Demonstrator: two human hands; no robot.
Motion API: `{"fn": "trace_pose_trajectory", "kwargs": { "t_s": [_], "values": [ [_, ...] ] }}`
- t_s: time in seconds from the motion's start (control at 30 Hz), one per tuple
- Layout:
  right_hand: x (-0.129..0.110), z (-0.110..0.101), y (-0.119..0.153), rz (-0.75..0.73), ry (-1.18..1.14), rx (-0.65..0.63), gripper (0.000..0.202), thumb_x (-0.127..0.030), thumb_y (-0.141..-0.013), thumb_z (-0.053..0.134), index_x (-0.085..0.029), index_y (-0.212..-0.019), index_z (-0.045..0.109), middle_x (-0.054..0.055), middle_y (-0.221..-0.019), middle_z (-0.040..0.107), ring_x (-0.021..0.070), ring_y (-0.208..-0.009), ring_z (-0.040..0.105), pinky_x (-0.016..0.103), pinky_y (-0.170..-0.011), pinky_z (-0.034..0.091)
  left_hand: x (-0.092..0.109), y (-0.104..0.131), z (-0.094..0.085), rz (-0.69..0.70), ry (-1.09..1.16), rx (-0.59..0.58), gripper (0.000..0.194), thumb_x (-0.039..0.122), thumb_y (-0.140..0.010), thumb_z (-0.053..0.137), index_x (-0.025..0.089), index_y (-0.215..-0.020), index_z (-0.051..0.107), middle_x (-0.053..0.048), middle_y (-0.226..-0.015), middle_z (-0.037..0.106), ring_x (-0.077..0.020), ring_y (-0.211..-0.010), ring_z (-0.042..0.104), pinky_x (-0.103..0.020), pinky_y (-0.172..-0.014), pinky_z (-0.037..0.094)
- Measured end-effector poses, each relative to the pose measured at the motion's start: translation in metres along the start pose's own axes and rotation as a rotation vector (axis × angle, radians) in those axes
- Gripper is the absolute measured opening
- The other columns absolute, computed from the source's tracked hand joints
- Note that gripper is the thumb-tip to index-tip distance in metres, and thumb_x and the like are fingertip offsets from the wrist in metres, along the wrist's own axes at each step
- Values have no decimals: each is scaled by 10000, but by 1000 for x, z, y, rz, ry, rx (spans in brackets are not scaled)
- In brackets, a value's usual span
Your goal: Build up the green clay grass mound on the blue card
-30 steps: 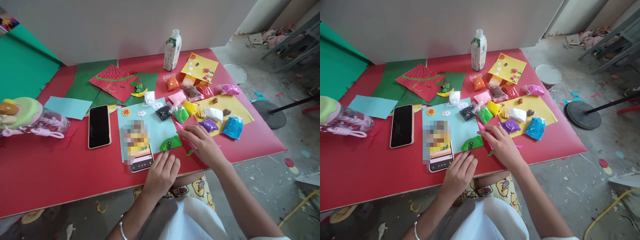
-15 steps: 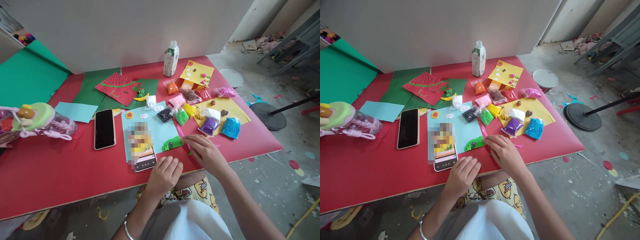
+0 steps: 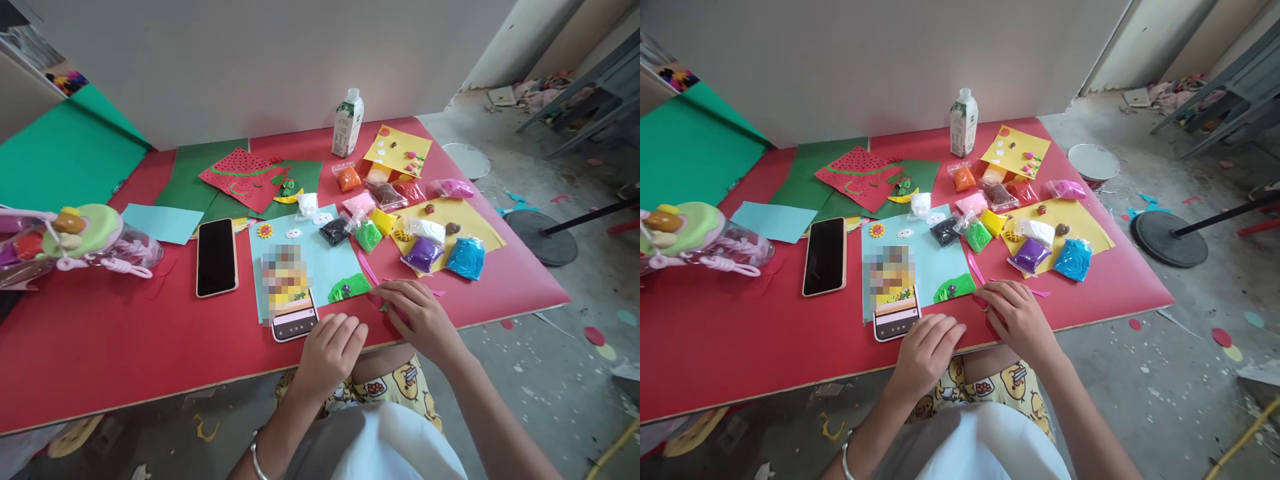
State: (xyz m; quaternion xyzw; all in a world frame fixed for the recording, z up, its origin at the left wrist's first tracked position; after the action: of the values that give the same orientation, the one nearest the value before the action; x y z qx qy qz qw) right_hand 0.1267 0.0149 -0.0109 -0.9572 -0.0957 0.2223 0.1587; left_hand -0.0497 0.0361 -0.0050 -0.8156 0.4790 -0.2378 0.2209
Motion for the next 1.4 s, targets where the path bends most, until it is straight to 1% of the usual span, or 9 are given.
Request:
{"fn": "trace_pose_trajectory", "kwargs": {
  "t_s": [0.13, 0.23, 0.4, 0.63, 0.87, 1.03, 1.23, 1.3, 1.4],
  "values": [
    [5, -7, 6, 3, 18, 46, 241, -167, -918, 494, -227, -1081, 660, 92, -951, 679, 240, -897, 635, 401, -786, 526, -23, 11, -29, -247, -137, 127, 295, 31, -857, 512, 184, -1063, 659, -66, -865, 642, -180, -845, 616, -341, -799, 468],
    [8, -9, 11, -10, 70, 60, 164, -167, -901, 538, -213, -1003, 657, 90, -922, 666, 230, -851, 612, 395, -772, 512, -46, 22, -43, -397, -267, 43, 315, 42, -873, 487, 205, -1079, 660, -88, -930, 631, -210, -863, 581, -361, -773, 436],
    [7, -7, 14, -40, 78, 61, 123, -202, -892, 589, -220, -990, 661, 87, -933, 672, 235, -861, 607, 398, -783, 496, -63, 34, -45, -394, -333, -80, 309, 55, -877, 487, 216, -1059, 678, -82, -909, 609, -216, -809, 539, -356, -732, 398],
    [9, -6, 13, -36, 100, 3, 191, -255, -927, 550, -212, -1085, 649, 103, -1002, 678, 240, -891, 612, 409, -797, 509, -72, 49, -55, -448, -378, -54, 260, 70, -878, 498, 196, -1006, 685, -88, -902, 595, -227, -814, 525, -349, -725, 376],
    [5, -9, 8, -20, -13, -8, 110, -211, -936, 542, -208, -959, 649, 88, -949, 683, 218, -862, 622, 383, -780, 514, -65, 47, -54, -413, -331, -49, 308, 87, -888, 474, 198, -1106, 663, -84, -914, 598, -208, -833, 555, -346, -782, 392],
    [-12, -6, 1, -10, -176, 40, 90, -241, -933, 561, -219, -924, 648, 55, -833, 697, 185, -764, 650, 329, -688, 537, -63, 45, -49, -399, -306, -102, 265, 81, -891, 480, 185, -1040, 673, -87, -935, 612, -211, -842, 554, -339, -769, 390],
    [-23, 6, -2, 68, -317, 53, 71, -224, -899, 611, -207, -935, 670, 48, -847, 711, 170, -757, 678, 297, -687, 568, -73, 55, -59, -422, -321, -43, 232, 76, -888, 496, 179, -997, 673, -86, -906, 606, -215, -823, 562, -341, -752, 398],
    [-24, 10, -2, 109, -351, 60, 100, -220, -889, 622, -215, -966, 686, 51, -884, 712, 170, -783, 689, 283, -707, 578, -68, 52, -61, -422, -301, -1, 225, 71, -883, 506, 171, -1015, 658, -86, -902, 610, -211, -828, 564, -339, -763, 404],
    [-25, 13, -2, 137, -377, 76, 114, -202, -896, 604, -224, -949, 703, 59, -922, 698, 171, -810, 693, 278, -729, 582, -46, 39, -54, -370, -174, 61, 198, 60, -864, 553, 162, -1019, 622, -71, -910, 650, -193, -849, 576, -328, -803, 414]
  ]
}}
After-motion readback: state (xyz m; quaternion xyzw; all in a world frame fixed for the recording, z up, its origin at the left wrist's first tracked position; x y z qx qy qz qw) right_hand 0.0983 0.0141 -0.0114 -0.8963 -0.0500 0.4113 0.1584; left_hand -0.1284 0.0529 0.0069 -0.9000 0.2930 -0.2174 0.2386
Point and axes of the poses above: each hand's wrist, its own y-axis away from the middle knuckle, its own z-axis out of the palm, x = y × z, the point moved 4 cm from there along -y, towards the middle knuckle
